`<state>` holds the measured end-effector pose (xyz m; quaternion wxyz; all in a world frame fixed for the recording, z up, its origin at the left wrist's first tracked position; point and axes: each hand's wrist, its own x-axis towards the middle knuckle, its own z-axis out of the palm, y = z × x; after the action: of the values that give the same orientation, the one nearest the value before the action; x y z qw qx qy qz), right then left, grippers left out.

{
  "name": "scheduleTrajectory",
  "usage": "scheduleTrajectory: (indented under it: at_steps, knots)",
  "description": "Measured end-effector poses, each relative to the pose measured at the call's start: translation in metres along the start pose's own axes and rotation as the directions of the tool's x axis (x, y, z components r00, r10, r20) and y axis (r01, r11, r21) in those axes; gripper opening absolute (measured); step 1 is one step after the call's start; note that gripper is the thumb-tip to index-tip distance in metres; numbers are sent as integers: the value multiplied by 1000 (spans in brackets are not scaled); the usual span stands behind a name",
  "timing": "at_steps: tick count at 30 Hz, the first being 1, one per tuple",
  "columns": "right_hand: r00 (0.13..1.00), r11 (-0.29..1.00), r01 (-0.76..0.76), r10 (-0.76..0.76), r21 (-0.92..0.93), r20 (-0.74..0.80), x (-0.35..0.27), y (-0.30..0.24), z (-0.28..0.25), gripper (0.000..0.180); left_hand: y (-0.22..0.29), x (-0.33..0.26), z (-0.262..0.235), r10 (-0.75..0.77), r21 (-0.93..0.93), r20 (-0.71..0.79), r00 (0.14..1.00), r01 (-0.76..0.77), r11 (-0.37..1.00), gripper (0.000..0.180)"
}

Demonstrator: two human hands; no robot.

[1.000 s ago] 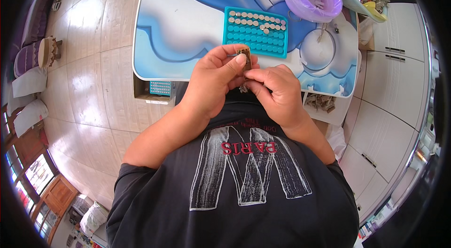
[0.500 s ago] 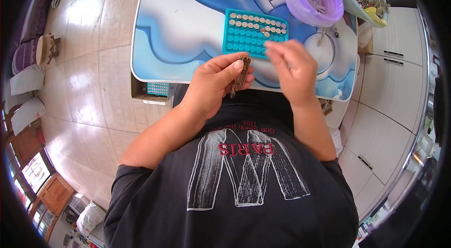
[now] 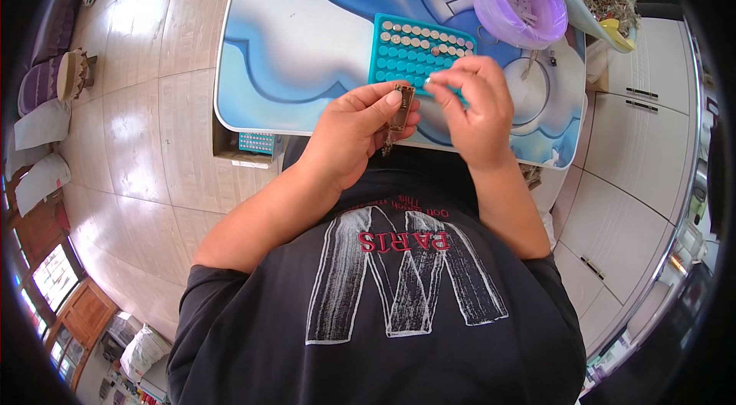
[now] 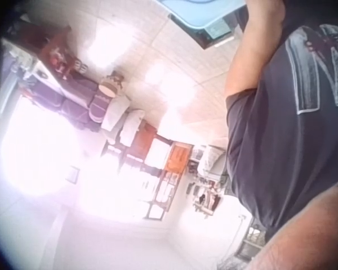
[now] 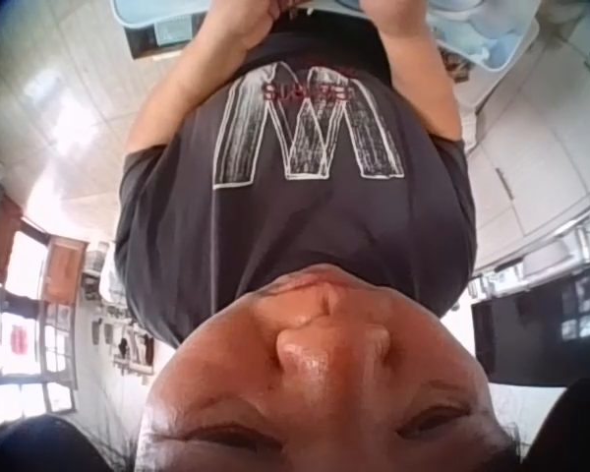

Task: The person picks small cylindrical components from parts bins and inserts them into a grid-based assembly tray by hand.

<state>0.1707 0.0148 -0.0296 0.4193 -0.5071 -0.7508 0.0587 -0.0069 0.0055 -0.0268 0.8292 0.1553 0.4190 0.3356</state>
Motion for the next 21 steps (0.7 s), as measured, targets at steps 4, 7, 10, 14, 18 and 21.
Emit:
scheduleTrajectory:
  at_steps: [4,7,10,14,18,21]
  knots:
    - [998,990,-49,43,133,53,-6,-18,2,17,-1,1,1,5,-68,35,999,-2,998,27]
    - [998,997,-3,-2,73,69,-9,-18,3,16,-4,2,1,12,-66,29,1000,-10,998,28]
    - [995,998,35,-40,52,95,-10,-20,1,14,-5,2,0,16,-48,17,1000,-16,999,28]
    - [994,991,-35,21,131,107,-5,-14,-4,13,-3,0,3,21,-57,-4,1000,-21,998,27]
    - [999,998,-45,45,-31,1,5,12,4,13,-3,0,2,22,-17,-14,1000,-22,1000,29]
    - [1000,980,-26,28,-196,8,14,23,10,12,-2,0,4,29,-6,-11,1000,-29,1000,29]
